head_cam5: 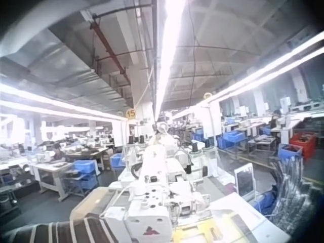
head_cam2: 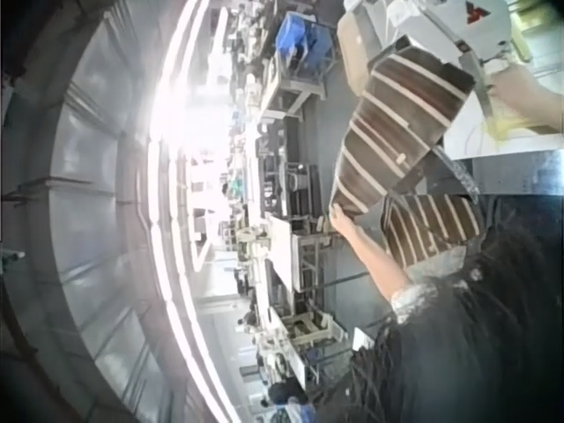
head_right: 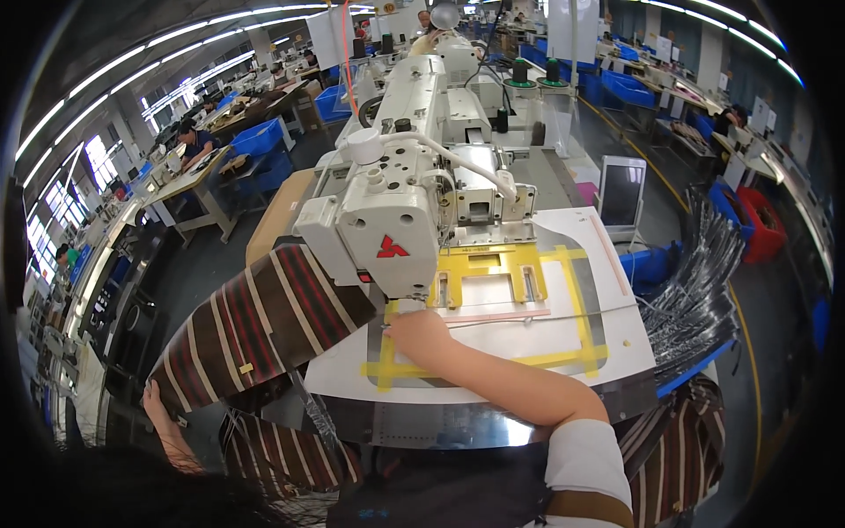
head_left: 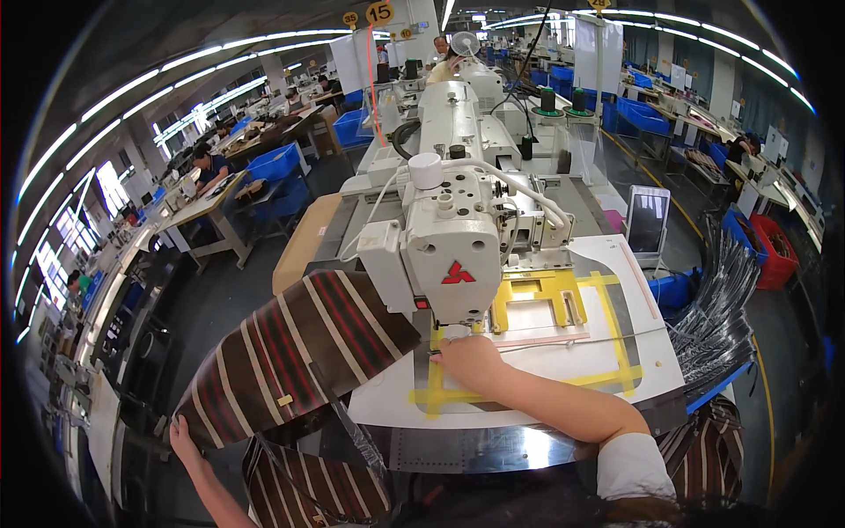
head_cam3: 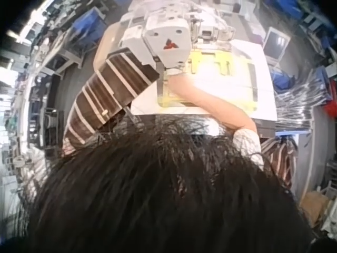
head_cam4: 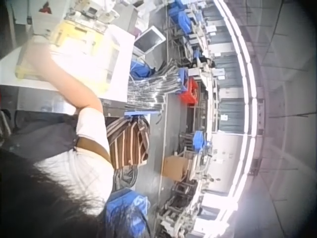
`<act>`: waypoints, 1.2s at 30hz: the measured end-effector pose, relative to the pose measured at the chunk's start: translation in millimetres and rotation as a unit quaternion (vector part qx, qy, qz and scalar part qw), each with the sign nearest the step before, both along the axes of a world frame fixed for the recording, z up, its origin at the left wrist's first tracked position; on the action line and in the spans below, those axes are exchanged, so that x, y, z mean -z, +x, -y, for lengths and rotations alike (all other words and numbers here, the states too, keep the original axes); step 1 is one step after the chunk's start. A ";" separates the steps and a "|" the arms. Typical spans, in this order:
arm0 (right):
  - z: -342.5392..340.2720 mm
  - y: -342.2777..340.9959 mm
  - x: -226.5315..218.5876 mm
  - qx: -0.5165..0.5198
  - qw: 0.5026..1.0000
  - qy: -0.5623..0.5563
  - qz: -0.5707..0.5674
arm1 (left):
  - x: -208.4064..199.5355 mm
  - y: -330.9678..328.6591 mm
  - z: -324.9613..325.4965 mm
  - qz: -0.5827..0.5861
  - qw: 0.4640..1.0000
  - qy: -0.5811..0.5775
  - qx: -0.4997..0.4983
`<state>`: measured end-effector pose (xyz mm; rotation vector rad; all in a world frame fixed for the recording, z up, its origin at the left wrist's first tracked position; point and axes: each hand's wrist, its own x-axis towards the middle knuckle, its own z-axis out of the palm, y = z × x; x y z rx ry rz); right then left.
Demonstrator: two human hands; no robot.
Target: Sewing and assembling components onto striped fabric bags using an industrial sewing machine.
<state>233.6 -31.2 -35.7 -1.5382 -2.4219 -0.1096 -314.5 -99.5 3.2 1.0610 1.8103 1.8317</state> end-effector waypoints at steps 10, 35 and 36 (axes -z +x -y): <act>63.4 32.4 -12.8 -0.174 0.981 -0.045 -0.069 | -92.5 85.5 5.5 0.217 0.897 0.178 0.341; 61.6 46.8 -87.1 -0.041 0.777 -0.132 -0.614 | -287.2 426.5 -57.7 -0.155 0.828 0.365 0.397; 72.5 54.0 -89.9 -0.034 0.775 -0.127 -0.618 | -289.9 430.3 -56.3 -0.154 0.831 0.361 0.394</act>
